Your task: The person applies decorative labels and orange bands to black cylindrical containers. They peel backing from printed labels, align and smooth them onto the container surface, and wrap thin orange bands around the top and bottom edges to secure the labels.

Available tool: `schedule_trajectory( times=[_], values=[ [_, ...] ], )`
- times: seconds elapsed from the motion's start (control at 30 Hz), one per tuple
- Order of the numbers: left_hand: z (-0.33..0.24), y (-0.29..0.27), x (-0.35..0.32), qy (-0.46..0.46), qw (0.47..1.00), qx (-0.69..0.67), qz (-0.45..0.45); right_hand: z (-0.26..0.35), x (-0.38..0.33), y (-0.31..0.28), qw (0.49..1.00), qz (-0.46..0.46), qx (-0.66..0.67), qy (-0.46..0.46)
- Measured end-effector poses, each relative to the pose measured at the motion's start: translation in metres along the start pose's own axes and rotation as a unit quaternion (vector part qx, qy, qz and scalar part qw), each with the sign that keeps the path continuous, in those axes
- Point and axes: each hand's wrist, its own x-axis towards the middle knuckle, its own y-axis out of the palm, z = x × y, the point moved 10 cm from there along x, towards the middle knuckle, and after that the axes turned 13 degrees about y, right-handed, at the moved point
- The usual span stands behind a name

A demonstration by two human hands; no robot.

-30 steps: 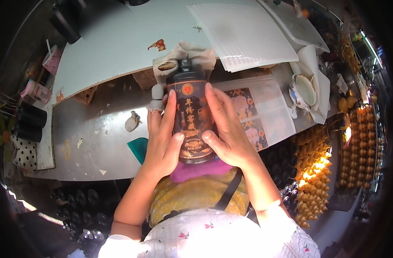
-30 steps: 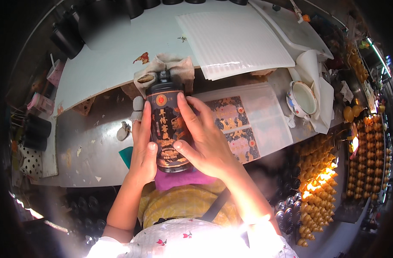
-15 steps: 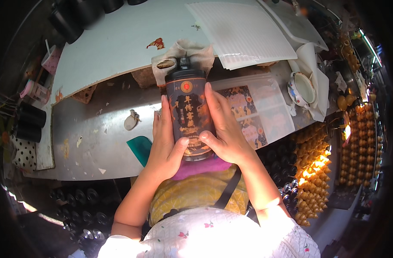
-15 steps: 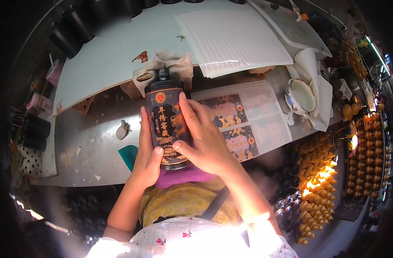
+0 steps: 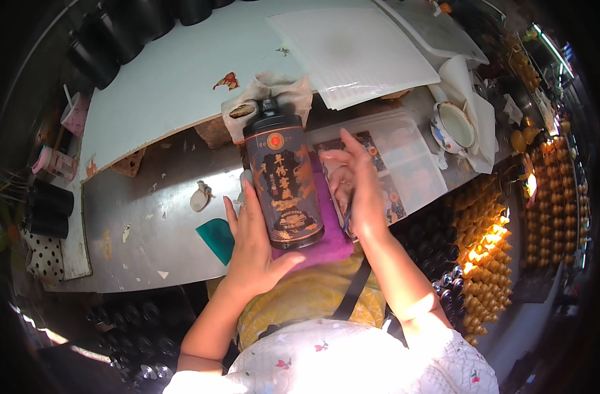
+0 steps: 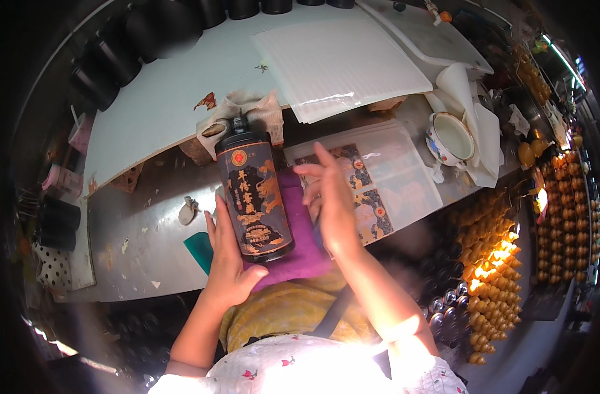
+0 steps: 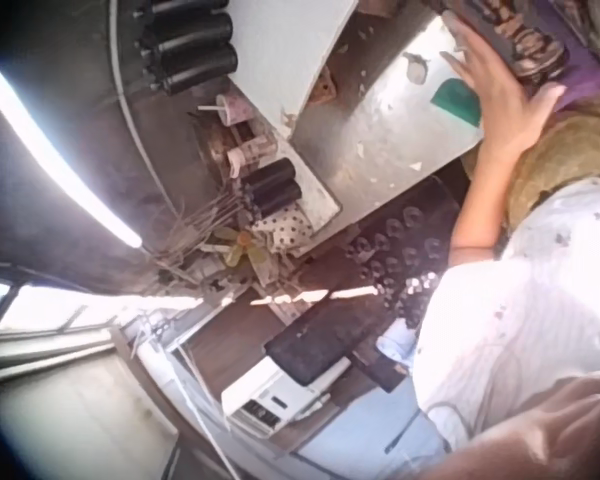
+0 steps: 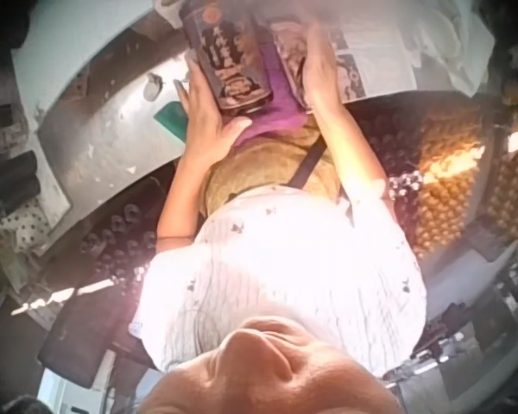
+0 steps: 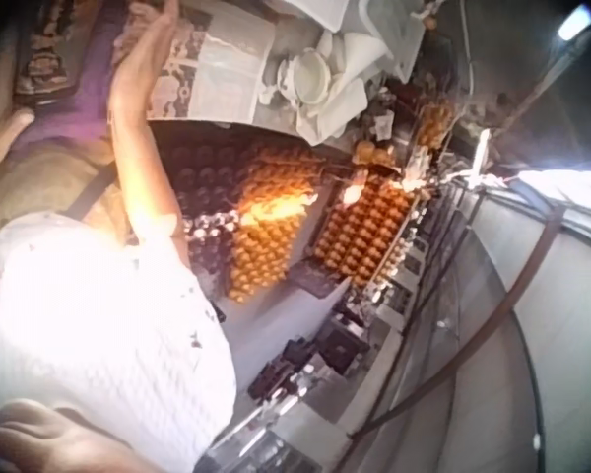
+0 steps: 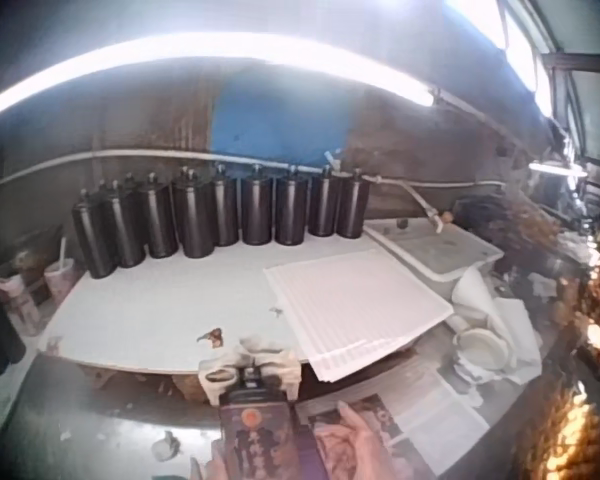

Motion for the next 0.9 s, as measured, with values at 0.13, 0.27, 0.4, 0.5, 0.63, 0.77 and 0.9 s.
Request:
schedule_trajectory(
  times=[0.13,0.27,0.4,0.5,0.63,0.77,0.9],
  values=[
    [-0.008,0.002,0.001,-0.01,0.998,-0.052,-0.031,-0.051,0.009,-0.065,0.906,-0.129,0.361,0.179],
    [0.004,0.001,-0.006,-0.024,0.984,-0.117,-0.134,0.005,-0.027,-0.029,0.971,-0.017,0.232,0.058],
    [0.005,-0.001,-0.005,-0.014,0.98,-0.11,-0.166,0.066,-0.08,0.04,0.952,0.142,-0.235,-0.135],
    [-0.005,-0.009,0.0,0.033,0.981,-0.064,-0.182,0.086,-0.076,0.081,0.871,0.189,-0.368,-0.264],
    [0.001,-0.003,-0.005,-0.006,0.986,-0.07,-0.152,0.13,-0.023,0.108,0.789,0.074,-0.393,-0.466],
    [0.004,-0.006,-0.005,-0.009,0.983,-0.072,-0.167,0.147,-0.025,0.113,0.761,0.039,-0.388,-0.518],
    [-0.001,-0.007,-0.001,0.001,0.984,-0.062,-0.169,0.092,-0.104,0.091,0.736,0.09,-0.433,-0.513]
  ],
)
